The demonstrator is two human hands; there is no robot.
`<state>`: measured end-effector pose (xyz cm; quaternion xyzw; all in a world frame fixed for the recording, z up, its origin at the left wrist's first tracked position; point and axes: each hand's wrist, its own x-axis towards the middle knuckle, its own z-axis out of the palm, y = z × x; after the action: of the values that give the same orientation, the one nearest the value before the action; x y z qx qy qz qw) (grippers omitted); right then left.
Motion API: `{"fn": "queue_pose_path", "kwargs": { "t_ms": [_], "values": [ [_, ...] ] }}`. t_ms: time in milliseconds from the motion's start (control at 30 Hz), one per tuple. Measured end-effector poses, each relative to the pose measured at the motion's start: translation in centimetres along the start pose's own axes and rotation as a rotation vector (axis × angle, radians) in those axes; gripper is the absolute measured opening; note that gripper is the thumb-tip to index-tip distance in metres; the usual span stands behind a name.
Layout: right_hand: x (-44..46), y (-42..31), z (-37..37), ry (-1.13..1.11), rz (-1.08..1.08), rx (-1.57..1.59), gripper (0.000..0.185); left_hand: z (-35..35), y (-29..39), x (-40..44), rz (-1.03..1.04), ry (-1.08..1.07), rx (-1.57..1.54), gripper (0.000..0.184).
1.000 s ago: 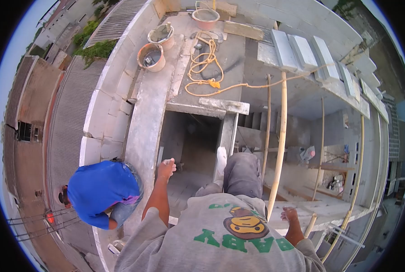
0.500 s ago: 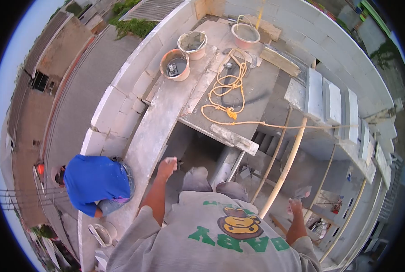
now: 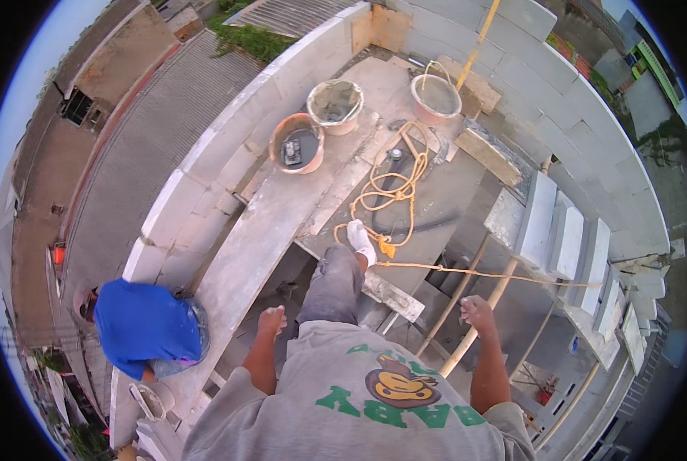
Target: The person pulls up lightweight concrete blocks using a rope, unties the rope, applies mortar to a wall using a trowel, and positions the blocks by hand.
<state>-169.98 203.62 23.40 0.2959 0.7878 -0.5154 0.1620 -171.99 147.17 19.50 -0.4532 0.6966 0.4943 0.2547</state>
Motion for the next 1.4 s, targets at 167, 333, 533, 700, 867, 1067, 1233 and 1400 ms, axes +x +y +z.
{"fn": "queue_pose_path", "kwargs": {
  "t_ms": [167, 333, 533, 700, 867, 1067, 1233, 1400],
  "values": [
    [8.1, -7.2, 0.2, -0.106, -0.026, -0.114, 0.02, 4.1, 7.0, 7.2, 0.209, -0.047, 0.555, 0.042],
    [18.0, -13.9, -0.3, -0.136, 0.2, -0.296, 0.026, 3.8, 27.2, 3.3, 0.055, -0.157, 0.101, 0.037],
    [28.4, -24.7, 2.3, -0.232, 0.272, -0.064, 0.023, -1.5, 40.6, 3.8, 0.347, 0.011, -0.196, 0.041],
    [36.7, -32.7, 7.0, -0.265, 0.24, -0.234, 0.027, -0.9, 42.0, 3.5, 0.246, 0.084, -0.225, 0.035],
    [50.1, -36.3, 12.8, -0.435, -0.591, -0.998, 0.028, 2.6, 38.0, 2.7, -0.036, 0.051, -0.331, 0.034],
    [64.4, -44.0, 24.4, -0.264, -0.284, -0.956, 0.045, 4.6, 28.2, -1.7, -0.59, 0.26, -0.378, 0.041],
    [71.6, -50.7, 31.2, -0.19, -0.127, -0.855, 0.066, 7.7, 34.5, -2.9, -0.739, 0.188, -0.41, 0.04],
    [76.7, -50.1, 36.0, -0.332, 0.236, -0.83, 0.06, 10.7, 46.3, 2.7, -0.473, 0.12, -0.533, 0.038]
  ]
}}
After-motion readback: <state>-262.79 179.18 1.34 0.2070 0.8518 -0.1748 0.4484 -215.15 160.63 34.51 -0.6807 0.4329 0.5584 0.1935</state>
